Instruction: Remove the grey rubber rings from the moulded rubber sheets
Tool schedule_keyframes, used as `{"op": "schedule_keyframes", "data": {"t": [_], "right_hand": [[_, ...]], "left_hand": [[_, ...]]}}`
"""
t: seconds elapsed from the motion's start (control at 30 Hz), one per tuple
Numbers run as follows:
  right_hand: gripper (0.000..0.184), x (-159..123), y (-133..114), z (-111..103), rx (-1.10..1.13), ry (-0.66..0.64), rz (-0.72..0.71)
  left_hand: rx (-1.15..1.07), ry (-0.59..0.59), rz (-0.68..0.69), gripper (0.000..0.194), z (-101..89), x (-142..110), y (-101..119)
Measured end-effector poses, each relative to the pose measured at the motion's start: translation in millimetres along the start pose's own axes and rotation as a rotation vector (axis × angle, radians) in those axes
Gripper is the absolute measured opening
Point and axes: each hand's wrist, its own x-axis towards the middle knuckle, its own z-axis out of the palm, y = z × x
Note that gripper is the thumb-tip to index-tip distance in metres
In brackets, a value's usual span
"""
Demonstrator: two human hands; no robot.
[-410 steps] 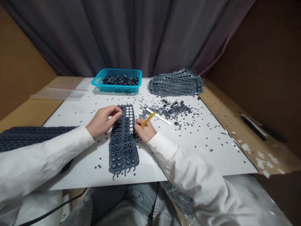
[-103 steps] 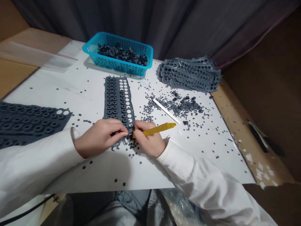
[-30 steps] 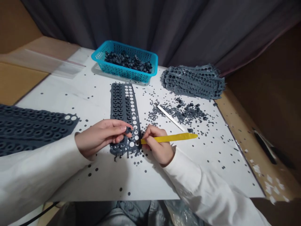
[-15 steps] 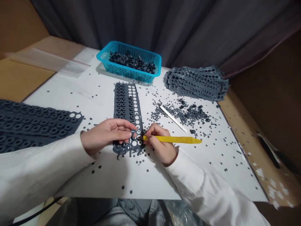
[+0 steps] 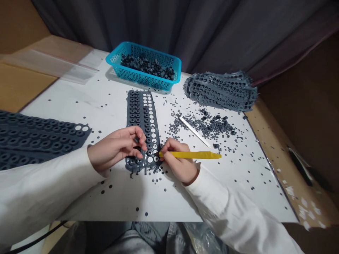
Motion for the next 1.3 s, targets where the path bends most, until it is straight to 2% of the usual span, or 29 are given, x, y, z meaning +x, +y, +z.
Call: {"op": "schedule_keyframes", "data": {"t": [0.1,0.2,0.27,0.37,0.6,0.73,0.87,1.03,1.17,1.3], "right_hand": [[0.009,0.4,1.2,0.4,-0.013,-0.010,-0.008],[0.009,0.7,0.2,0.8,-0.005,-0.015,-0.010],[0.010,1.0,-2.0,1.0,-0.017,-0.021,-0.008],[0.013,2.2,-6.0,1.5,-0.059,-0.035,-0.001],[0.012,3.2,-5.2,3.7,0.006,-0.035,0.015],[0.016,2.5,-10.0,5.8,-0.163,-0.027,-0.042],[0.022,4.1,-17.7,7.2,-0.270,-0.014,-0.077],[0.023,8.4,-19.1,6.9,-0.278,-0.026,-0.063],[0.023,9.9,-17.0,6.9,-0.263,-0.026,-0.049],[0.023,9.8,-15.8,6.7,-0.244,-0.023,-0.057]], "left_hand": [[0.132,0.003,0.090,0.018,-1.8,1.2,0.4],[0.675,0.019,0.289,0.006,-1.3,1.6,-0.2],[1.055,-0.024,0.451,0.007,0.3,2.4,-1.6],[1.335,-0.125,0.578,0.014,2.0,5.0,-4.4],[1.535,-0.214,0.600,0.018,1.3,7.6,-2.3],[1.629,-0.241,0.626,0.017,3.2,7.9,-2.1],[1.824,-0.287,0.710,0.016,6.7,6.3,-4.6],[2.017,-0.319,0.832,0.021,11.5,2.0,-7.5],[1.987,-0.336,0.898,0.027,6.9,5.4,-9.3],[1.667,-0.231,0.784,0.025,-2.6,11.2,-10.9]]}}
